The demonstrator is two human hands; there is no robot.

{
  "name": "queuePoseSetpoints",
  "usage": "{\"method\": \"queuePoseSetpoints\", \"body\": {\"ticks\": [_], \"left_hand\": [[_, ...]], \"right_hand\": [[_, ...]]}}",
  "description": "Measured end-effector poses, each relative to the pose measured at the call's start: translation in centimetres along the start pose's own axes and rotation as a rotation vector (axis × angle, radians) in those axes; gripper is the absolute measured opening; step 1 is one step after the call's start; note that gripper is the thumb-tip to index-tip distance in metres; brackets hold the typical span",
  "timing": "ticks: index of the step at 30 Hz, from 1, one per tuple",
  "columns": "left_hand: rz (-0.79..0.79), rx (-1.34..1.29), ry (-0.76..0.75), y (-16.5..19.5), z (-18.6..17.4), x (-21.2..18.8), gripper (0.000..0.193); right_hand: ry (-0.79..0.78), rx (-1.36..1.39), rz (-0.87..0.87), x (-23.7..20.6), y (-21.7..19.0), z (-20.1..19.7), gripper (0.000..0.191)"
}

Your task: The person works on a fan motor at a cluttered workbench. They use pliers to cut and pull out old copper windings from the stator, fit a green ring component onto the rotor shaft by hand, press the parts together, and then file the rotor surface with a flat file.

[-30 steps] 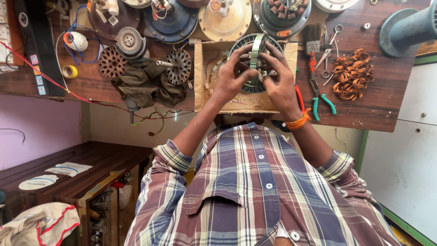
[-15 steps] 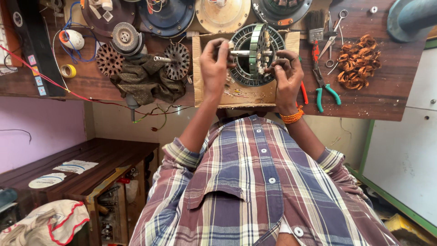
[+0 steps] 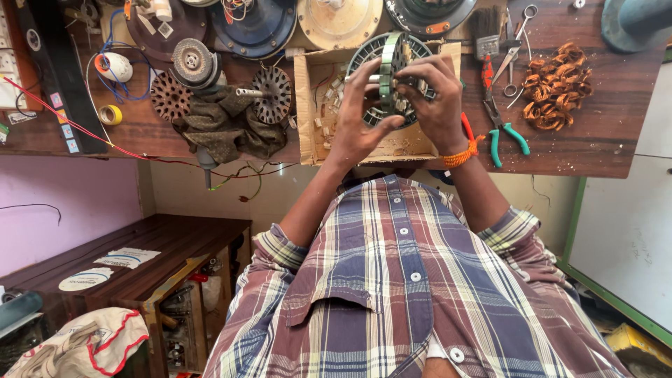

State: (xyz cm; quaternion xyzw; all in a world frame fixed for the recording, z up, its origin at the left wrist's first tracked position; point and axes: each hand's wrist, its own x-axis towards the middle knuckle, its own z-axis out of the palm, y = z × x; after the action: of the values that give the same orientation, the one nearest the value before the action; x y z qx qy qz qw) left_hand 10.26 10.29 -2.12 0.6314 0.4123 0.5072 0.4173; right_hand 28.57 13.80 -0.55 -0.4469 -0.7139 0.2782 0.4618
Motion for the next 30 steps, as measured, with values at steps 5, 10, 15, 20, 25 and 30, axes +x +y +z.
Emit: {"method": "queuePoseSetpoints", "body": {"ticks": [5, 10, 15, 20, 25, 30], "left_hand": [[-0.09, -0.034, -0.024, -0.2, 0.9, 0.0, 0.104], [-0.117, -0.125, -0.016, -0.6, 0.4, 0.4, 0.115], [-0.176, -0.103, -0.039, -0.4, -0.4, 0.9, 0.115], [-0.257, -0.239, -0.035, -0.7, -0.8, 1.0, 0.123], [-0.301, -0.494, 0.007, -1.5, -0.8, 0.9, 0.1], [-0.4, -0.588, 0.031, -1.9, -1.4, 0.8, 0.071]], "right_hand": [[-0.027, 0.011, -0.029, 0.5, 0.5, -0.1, 0.018], [0.128, -0.003, 0.104, -1.2, -2.0, 2.4, 0.021], [0.092, -0.006, 0.066, -2.8, -4.1, 3.1, 0.055], [-0.005, 0.3, 0.412, -2.3, -3.3, 1.7, 0.049], [0.041, 0.464, 0.354, -2.1, -3.0, 1.8, 0.048], [0.078, 0.287, 0.312, -2.5, -3.4, 2.3, 0.047]]}}
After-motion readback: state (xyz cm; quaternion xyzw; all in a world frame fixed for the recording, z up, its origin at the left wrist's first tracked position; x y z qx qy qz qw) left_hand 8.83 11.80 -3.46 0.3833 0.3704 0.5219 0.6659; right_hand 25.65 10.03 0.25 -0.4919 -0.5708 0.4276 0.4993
